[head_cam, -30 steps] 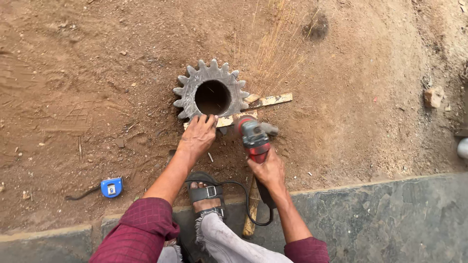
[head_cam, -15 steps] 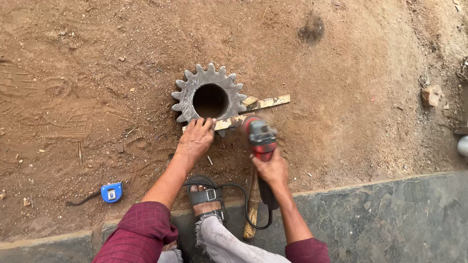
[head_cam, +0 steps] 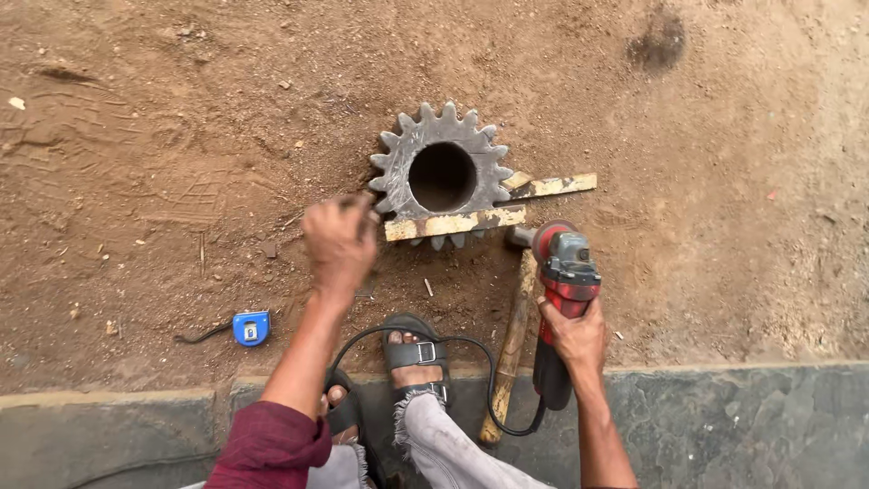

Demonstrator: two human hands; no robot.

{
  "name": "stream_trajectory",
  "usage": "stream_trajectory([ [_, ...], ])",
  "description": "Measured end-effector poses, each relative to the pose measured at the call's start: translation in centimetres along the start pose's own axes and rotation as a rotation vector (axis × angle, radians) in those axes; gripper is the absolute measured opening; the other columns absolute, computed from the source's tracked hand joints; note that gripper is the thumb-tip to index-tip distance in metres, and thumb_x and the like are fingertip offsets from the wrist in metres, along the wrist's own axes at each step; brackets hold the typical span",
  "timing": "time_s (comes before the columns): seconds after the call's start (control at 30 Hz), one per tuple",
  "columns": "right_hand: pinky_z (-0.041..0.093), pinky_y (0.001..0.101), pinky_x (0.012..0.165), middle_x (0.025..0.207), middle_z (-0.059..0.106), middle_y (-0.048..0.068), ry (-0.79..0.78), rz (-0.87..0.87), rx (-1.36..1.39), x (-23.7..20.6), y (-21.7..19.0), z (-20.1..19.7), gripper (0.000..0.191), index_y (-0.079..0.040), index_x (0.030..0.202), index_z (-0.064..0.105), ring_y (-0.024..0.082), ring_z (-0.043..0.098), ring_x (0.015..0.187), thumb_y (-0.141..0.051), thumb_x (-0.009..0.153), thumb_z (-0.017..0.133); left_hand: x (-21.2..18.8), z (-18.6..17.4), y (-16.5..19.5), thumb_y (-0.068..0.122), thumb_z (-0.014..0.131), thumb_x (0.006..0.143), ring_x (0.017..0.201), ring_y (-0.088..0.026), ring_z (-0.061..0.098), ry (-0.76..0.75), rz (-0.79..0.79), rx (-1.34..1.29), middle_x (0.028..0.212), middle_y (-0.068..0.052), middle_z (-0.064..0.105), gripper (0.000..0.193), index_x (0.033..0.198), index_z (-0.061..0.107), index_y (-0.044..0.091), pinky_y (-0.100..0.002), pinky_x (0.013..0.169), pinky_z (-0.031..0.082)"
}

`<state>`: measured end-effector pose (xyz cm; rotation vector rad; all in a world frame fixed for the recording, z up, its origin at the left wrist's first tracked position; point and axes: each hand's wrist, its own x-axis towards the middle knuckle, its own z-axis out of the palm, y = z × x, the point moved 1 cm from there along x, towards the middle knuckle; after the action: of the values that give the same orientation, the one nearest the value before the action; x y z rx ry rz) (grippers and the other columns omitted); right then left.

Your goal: The person holds a wooden stick across a large metal gear on the ground, measures it with a tape measure, and cuts it with an angle grinder, producing sparks. They reposition the stick, measure again, and make repeated cuts, at one point hammering the stick while it rests in the gear.

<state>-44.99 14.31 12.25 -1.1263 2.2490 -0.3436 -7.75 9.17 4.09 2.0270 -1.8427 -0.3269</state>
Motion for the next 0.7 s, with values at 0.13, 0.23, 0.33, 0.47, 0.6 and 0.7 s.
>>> stream_trajectory([
  [0.13, 0.057, 0.0409, 0.084, 0.107, 0.075, 0.014, -0.023, 0.022, 0.03, -0.4, -0.2, -0.1, 0.063, -0.008, 0.123, 0.063, 0.026, 0.073, 0.093, -0.036, 0.072, 0.085, -1.0, 2.8, 3.7, 0.021, 0.073, 0.091, 0.118, -0.033, 0.06, -0.045, 0.175, -0.031, 0.122, -0.018, 0.067, 0.038, 0.126, 0.067, 0.008, -0.053, 0.11, 0.039],
  [0.23, 0.057, 0.0409, 0.084, 0.106, 0.075, 0.014, -0.017, 0.027, 0.006, -0.5, 0.0, -0.3, 0.062, -0.008, 0.123, 0.063, 0.026, 0.073, 0.092, -0.037, 0.072, 0.084, -1.3, 4.5, 5.1, 0.021, 0.073, 0.087, 0.115, -0.032, 0.06, -0.046, 0.224, -0.025, 0.116, -0.02, 0.068, 0.04, 0.122, 0.067, 0.003, -0.055, 0.109, 0.037],
  [0.33, 0.057, 0.0414, 0.082, 0.105, 0.075, 0.014, -0.018, 0.032, 0.0, -0.5, 0.4, -0.4, 0.063, -0.007, 0.123, 0.063, 0.027, 0.073, 0.091, -0.037, 0.072, 0.084, -0.9, 5.1, 5.6, 0.012, 0.071, 0.092, 0.11, -0.026, 0.061, -0.036, 0.246, 0.036, 0.109, -0.014, 0.067, 0.028, 0.118, 0.068, 0.004, -0.052, 0.113, 0.039],
  [0.47, 0.057, 0.0427, 0.08, 0.101, 0.076, 0.016, 0.027, 0.038, -0.084, -0.4, 1.2, -0.3, 0.062, -0.006, 0.118, 0.065, 0.03, 0.074, 0.089, -0.042, 0.072, 0.086, 0.3, 3.9, 4.9, 0.015, 0.078, 0.082, 0.089, -0.027, 0.059, -0.19, 0.23, 0.058, 0.088, -0.012, 0.061, 0.022, 0.098, 0.066, 0.005, -0.05, 0.093, 0.043],
  [0.6, 0.056, 0.0439, 0.079, 0.098, 0.076, 0.018, 0.072, 0.07, -0.11, -0.6, 2.7, -0.1, 0.067, -0.006, 0.118, 0.065, 0.032, 0.073, 0.087, -0.046, 0.069, 0.087, 1.5, 0.9, 2.8, 0.009, 0.079, 0.075, 0.089, -0.03, 0.058, -0.081, 0.175, -0.002, 0.089, -0.009, 0.061, 0.024, 0.093, 0.065, 0.013, -0.049, 0.084, 0.041],
  [0.7, 0.056, 0.0439, 0.08, 0.098, 0.076, 0.017, 0.094, 0.074, -0.063, -0.8, 3.7, -0.4, 0.064, -0.006, 0.114, 0.068, 0.031, 0.074, 0.087, -0.046, 0.068, 0.086, 2.2, -0.4, 1.5, 0.018, 0.081, 0.084, 0.09, -0.028, 0.061, -0.132, 0.239, 0.063, 0.088, -0.01, 0.062, 0.023, 0.098, 0.065, 0.01, -0.051, 0.097, 0.042],
])
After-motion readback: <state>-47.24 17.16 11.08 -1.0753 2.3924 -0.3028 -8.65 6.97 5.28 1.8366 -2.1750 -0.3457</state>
